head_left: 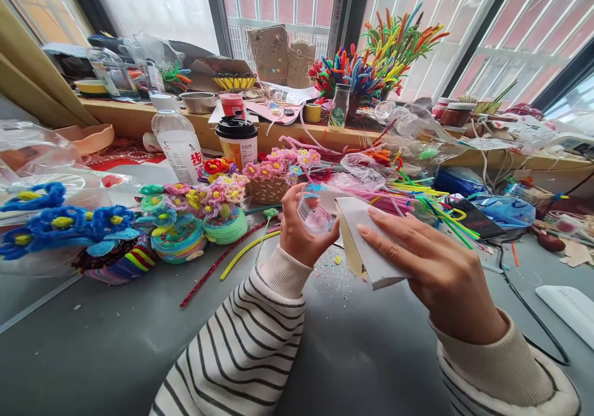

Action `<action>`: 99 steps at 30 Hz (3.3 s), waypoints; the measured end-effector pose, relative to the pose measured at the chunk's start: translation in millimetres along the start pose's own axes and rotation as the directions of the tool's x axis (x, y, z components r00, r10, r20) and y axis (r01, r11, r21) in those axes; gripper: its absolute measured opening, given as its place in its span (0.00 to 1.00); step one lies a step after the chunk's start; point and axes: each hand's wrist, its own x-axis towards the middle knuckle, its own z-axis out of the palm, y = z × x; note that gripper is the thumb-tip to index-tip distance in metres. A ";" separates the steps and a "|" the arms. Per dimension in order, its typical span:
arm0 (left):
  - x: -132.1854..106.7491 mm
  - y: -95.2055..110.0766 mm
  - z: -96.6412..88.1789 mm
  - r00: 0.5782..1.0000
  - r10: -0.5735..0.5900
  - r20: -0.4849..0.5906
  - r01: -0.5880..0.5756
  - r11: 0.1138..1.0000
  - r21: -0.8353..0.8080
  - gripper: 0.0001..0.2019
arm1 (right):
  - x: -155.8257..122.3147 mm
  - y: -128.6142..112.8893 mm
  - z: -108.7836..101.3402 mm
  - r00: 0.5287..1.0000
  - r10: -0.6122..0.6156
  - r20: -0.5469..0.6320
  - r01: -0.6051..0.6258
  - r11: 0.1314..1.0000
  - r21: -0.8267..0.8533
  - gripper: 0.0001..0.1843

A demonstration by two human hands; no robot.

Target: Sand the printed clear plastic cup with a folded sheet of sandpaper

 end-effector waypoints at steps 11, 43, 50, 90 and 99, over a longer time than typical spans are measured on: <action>-0.1 -1.8 0.0 1.000 -0.017 0.006 0.017 1.000 0.004 0.37 | 2.4 -0.4 0.4 1.000 -0.001 0.027 0.000 1.000 0.025 0.24; 0.2 -1.7 -0.2 0.999 0.004 0.039 -0.005 1.000 0.005 0.37 | 2.4 3.2 -4.5 0.999 0.001 0.036 -0.003 0.999 0.054 0.24; 0.8 -1.3 -1.1 0.998 0.050 0.040 -0.052 0.998 0.044 0.37 | 1.1 1.3 -6.5 0.998 0.008 0.069 -0.010 0.999 0.033 0.23; 10.2 10.8 -1.6 0.836 -0.463 0.293 0.548 0.687 -0.477 0.34 | -5.8 5.4 -0.9 0.958 0.276 -0.075 -0.272 0.960 0.064 0.33; 9.4 13.4 -2.1 0.742 -0.537 0.402 0.666 0.516 -0.539 0.36 | -5.2 5.2 -1.9 0.955 0.294 -0.049 -0.285 0.949 0.137 0.31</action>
